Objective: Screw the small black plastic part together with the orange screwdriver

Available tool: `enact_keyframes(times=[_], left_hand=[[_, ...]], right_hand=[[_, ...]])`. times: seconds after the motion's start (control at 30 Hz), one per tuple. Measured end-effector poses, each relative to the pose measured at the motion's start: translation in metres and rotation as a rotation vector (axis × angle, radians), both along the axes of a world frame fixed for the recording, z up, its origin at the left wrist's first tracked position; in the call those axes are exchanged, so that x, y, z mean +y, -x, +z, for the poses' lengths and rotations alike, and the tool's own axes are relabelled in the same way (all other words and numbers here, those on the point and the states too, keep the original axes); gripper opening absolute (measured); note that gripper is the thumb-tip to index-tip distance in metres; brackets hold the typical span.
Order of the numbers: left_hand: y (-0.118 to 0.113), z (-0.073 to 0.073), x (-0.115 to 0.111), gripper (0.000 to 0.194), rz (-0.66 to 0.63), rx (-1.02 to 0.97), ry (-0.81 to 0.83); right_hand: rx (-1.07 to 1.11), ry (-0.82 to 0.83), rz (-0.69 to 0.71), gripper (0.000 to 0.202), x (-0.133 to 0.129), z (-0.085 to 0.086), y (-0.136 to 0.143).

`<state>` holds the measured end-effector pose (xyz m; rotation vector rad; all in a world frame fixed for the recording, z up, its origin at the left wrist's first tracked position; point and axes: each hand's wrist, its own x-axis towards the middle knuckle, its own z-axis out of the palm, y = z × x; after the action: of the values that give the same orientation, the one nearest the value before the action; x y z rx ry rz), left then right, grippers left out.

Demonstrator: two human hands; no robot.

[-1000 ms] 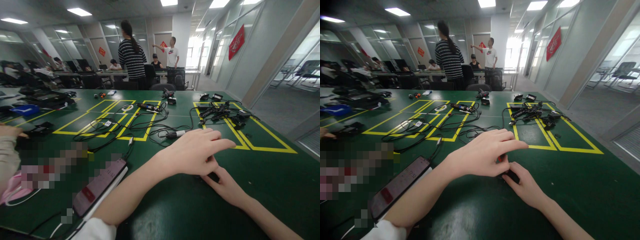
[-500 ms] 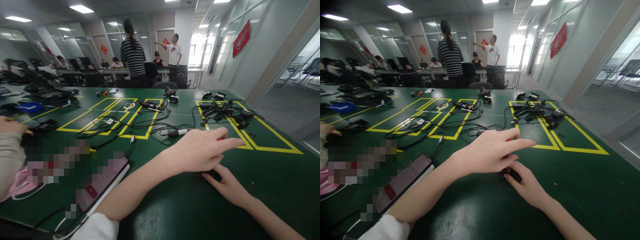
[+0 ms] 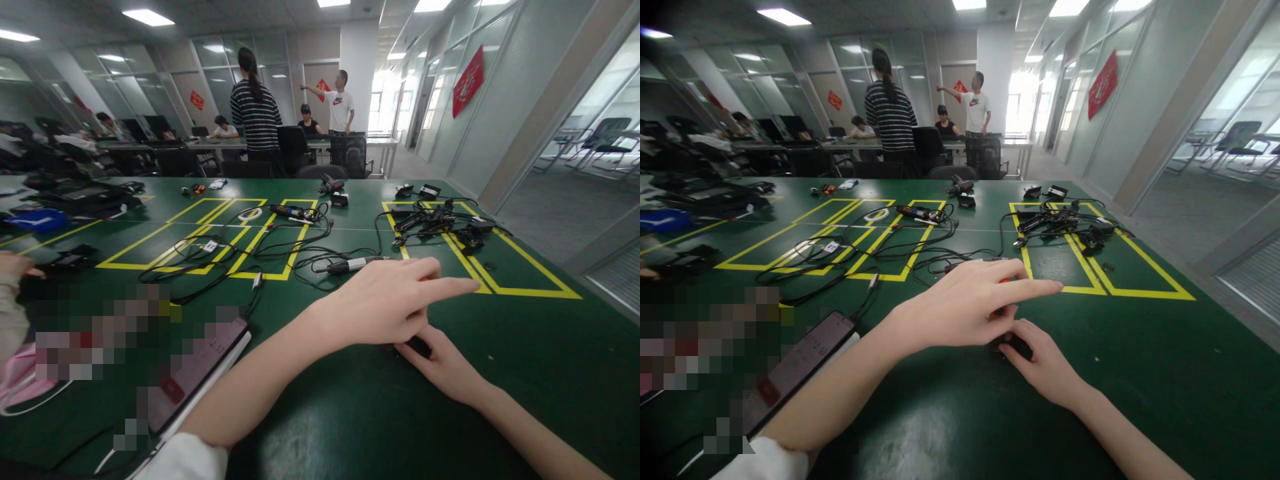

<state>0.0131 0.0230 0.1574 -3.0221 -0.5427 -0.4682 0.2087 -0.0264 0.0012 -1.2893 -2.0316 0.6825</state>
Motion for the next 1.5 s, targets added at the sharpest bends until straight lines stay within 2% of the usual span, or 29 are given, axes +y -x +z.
enact_keyframes(times=[0.07, 0.2, 0.37, 0.5, 0.67, 0.8, 0.9, 1.07, 1.23, 1.37, 1.5], left_hand=[[0.0003, 0.0004, 0.0005, 0.058, 0.022, 0.012, 0.008], [0.0023, 0.0007, 0.0023, 0.059, -0.025, -0.01, 0.008], [0.0039, -0.0005, 0.0029, 0.056, 0.034, -0.046, 0.016], [0.0033, -0.0008, 0.0026, 0.055, -0.007, -0.061, 0.0], [0.0031, -0.0002, 0.0022, 0.052, 0.017, -0.037, 0.02], [0.0033, -0.0002, 0.0028, 0.052, -0.024, -0.052, 0.006], [0.0035, -0.0004, 0.0031, 0.052, 0.006, -0.051, 0.001], [0.0035, -0.0007, 0.0026, 0.05, -0.001, -0.045, -0.047], [0.0033, -0.0024, 0.0021, 0.049, 0.048, -0.041, -0.07], [0.003, -0.003, 0.0025, 0.048, -0.005, -0.047, -0.081], [0.0032, -0.0028, 0.003, 0.048, 0.042, -0.036, -0.077]], right_hand=[[-0.002, -0.008, -0.002, 0.017, 0.0002, 0.0004, -0.0001], [0.007, -0.014, 0.004, 0.017, -0.0002, 0.0023, 0.0], [0.007, 0.006, 0.031, 0.017, -0.0006, 0.0044, 0.0007], [0.012, 0.011, 0.022, 0.014, -0.0002, 0.0039, 0.0008], [0.003, -0.006, 0.019, 0.018, -0.0011, 0.0028, 0.0001], [0.012, -0.014, 0.019, 0.024, -0.0025, 0.003, 0.0], [0.003, -0.009, 0.014, 0.029, -0.0024, 0.0031, 0.0001], [0.002, -0.024, 0.008, 0.028, -0.0015, 0.0024, -0.0003], [-0.019, -0.04, 0.009, 0.031, -0.0025, 0.0027, -0.0012], [-0.028, -0.048, 0.0, 0.028, -0.0021, 0.0035, -0.0025], [-0.027, -0.067, -0.024, 0.031, -0.0014, 0.0059, -0.0029]])
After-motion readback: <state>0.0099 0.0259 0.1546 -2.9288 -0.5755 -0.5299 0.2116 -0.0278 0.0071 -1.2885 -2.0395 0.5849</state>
